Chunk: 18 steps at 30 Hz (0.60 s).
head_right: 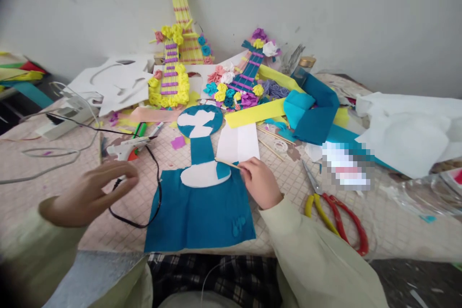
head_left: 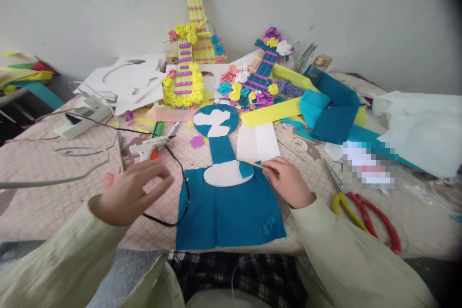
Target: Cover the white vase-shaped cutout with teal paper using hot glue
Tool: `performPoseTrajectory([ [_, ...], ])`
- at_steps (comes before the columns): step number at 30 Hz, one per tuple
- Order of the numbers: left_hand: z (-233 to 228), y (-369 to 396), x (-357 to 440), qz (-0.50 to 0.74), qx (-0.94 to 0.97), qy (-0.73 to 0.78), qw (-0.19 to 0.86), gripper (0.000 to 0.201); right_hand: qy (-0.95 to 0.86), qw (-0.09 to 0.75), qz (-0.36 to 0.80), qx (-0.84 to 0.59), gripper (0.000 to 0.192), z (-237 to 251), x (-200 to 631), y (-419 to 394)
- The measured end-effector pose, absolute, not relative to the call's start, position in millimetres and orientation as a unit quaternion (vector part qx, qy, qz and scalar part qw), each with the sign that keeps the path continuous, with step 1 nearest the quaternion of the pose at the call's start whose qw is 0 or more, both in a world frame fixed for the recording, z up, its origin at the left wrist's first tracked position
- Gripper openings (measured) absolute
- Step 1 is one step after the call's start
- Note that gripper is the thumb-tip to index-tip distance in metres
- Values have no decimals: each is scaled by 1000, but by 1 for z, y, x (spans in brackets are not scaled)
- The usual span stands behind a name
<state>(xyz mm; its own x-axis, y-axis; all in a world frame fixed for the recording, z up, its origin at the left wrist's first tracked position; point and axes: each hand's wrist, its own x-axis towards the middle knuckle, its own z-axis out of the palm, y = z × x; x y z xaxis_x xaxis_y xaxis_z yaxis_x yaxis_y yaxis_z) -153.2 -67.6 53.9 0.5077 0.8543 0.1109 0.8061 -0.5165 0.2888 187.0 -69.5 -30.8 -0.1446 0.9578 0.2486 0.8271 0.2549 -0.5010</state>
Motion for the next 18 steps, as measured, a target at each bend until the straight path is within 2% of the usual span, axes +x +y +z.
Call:
performPoseTrajectory([
  [2,60,-68,-119,111,891,418,141,29,-750,261,118,-596,21,-31,187,-67],
  [8,18,-43,-46,105,923,360,83,36,-758,227,127,-599,22,-35,188,-65],
  [13,-21,-24,-23,109,920,373,42,37,-767,232,113,-587,23,-36,187,-66],
  [18,-28,-23,-23,114,927,358,16,36,-770,251,113,-575,23,-37,188,-66],
])
